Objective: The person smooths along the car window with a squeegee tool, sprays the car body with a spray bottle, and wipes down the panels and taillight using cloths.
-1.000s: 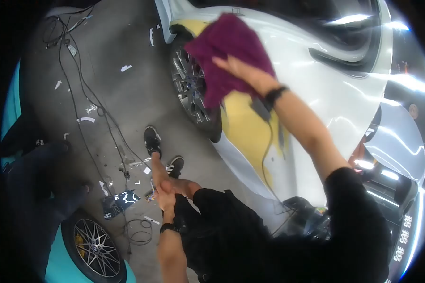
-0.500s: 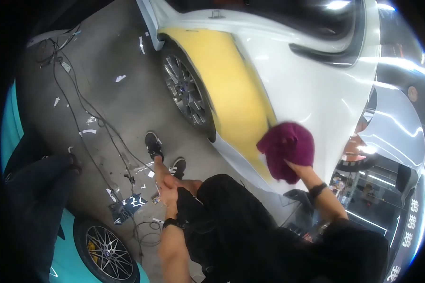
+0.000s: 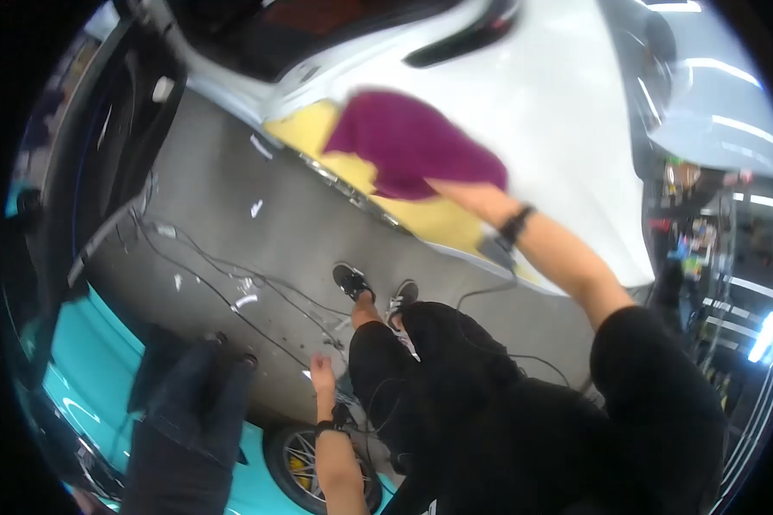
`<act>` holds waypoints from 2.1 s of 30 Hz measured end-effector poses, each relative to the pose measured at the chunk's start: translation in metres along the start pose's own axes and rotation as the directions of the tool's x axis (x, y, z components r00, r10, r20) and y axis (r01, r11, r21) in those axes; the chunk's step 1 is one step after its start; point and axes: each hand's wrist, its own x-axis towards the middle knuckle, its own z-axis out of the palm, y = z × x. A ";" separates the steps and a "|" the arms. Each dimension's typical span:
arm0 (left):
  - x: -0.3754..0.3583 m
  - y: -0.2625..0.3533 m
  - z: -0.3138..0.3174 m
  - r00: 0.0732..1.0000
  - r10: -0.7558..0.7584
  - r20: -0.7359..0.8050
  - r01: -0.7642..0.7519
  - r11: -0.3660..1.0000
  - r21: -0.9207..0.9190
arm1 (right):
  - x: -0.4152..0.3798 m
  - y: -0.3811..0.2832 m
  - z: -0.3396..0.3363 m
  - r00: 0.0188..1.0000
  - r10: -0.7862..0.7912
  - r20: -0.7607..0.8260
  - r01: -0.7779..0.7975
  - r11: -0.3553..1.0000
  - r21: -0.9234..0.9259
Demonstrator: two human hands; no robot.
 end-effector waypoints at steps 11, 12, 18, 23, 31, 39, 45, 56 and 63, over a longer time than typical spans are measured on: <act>0.014 0.080 -0.132 0.999 0.041 -0.012 -0.042 0.996 -0.073 | -0.266 0.157 -0.120 0.820 0.572 0.020 -0.519 0.727 0.449; 0.028 0.131 -0.134 0.983 0.182 -0.015 -0.182 0.983 -0.003 | -0.239 0.120 -0.124 0.817 0.572 -0.065 -0.533 0.794 0.292; 0.023 0.539 -0.069 0.486 0.861 0.148 -0.866 0.452 0.212 | -0.019 0.006 -0.049 0.939 0.313 -0.146 -0.203 0.842 0.500; -0.091 0.774 0.028 -0.356 0.912 0.203 -0.934 -0.356 -0.036 | 0.058 -0.069 -0.005 0.895 0.289 -0.339 -0.129 0.897 0.423; -0.108 0.843 0.151 -0.649 0.154 0.745 -0.211 -0.977 0.018 | -0.132 0.061 -0.007 0.580 0.682 -0.445 -0.363 0.705 0.609; -0.093 0.839 0.164 -0.707 0.265 0.655 -0.219 -0.964 0.153 | -0.205 0.223 -0.003 0.039 0.508 -0.861 -0.604 0.698 0.384; -0.081 0.837 0.158 -0.706 0.377 0.599 -0.293 -0.926 0.237 | -0.033 0.039 0.003 -0.252 0.817 -0.519 -0.886 0.022 0.464; -0.071 0.836 0.194 -0.818 0.338 0.466 -0.225 -0.933 0.282 | -0.156 0.213 0.025 -0.829 0.301 -0.470 -0.226 0.589 0.776; -0.066 0.839 0.181 -0.766 0.330 0.551 -0.129 -0.920 0.370 | -0.191 0.249 0.097 -0.794 0.525 -0.306 -0.103 0.380 0.919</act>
